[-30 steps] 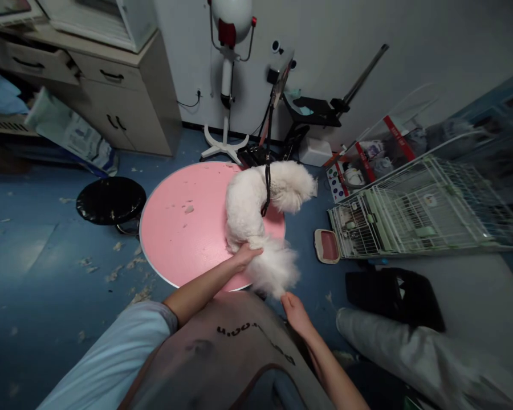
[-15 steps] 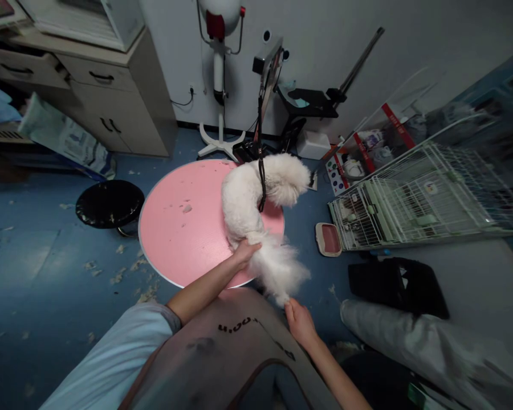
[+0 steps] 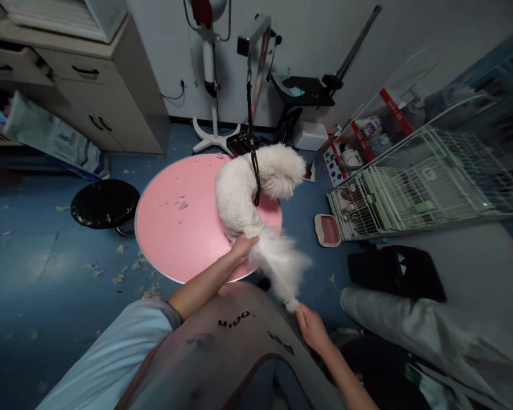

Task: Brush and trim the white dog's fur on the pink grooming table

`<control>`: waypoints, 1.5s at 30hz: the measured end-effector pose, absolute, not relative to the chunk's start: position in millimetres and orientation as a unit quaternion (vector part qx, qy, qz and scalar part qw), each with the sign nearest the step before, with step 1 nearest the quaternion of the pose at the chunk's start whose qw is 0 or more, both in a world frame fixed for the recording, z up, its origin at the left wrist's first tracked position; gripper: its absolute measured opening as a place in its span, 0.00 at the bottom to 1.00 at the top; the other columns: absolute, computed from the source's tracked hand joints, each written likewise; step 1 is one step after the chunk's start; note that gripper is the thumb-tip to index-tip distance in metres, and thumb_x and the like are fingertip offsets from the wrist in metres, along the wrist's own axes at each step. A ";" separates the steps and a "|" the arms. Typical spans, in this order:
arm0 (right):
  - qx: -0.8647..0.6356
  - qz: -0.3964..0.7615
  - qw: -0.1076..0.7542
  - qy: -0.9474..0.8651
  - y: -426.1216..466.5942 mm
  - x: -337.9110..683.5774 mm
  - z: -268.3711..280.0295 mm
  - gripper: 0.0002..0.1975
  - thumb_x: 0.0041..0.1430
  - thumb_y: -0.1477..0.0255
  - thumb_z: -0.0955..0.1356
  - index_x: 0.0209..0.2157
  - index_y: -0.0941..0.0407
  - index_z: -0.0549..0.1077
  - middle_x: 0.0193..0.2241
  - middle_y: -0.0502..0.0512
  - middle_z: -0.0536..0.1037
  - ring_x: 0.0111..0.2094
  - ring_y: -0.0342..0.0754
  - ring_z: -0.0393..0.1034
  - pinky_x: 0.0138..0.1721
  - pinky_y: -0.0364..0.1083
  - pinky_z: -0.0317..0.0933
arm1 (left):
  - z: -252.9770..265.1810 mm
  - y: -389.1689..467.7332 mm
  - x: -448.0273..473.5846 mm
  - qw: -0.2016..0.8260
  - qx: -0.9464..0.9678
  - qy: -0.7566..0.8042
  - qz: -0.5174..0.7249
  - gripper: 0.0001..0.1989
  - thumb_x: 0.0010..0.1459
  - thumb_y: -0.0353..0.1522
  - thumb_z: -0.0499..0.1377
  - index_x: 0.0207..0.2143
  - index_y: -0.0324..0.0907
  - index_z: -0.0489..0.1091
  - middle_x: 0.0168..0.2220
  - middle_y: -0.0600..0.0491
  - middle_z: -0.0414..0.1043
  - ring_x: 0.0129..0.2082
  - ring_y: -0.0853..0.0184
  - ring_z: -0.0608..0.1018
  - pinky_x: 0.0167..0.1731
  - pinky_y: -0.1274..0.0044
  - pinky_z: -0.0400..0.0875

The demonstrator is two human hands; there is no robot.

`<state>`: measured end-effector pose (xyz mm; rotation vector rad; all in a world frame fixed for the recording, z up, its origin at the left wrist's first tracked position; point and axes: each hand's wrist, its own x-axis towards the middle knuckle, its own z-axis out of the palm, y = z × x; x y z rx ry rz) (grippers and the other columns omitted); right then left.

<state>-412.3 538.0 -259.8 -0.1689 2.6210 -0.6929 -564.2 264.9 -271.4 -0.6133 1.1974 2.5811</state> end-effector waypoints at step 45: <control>-0.023 -0.376 0.181 0.908 431.6 -471.2 -309.9 0.19 0.58 0.63 0.56 0.19 0.54 0.66 0.16 0.50 0.71 0.22 0.45 0.64 0.27 0.43 0.53 | -254.7 216.7 -591.9 0.106 -0.127 0.583 0.796 0.10 0.41 0.30 0.64 0.28 0.34 0.70 0.26 0.53 0.72 0.25 0.71 0.71 0.29 0.79 0.63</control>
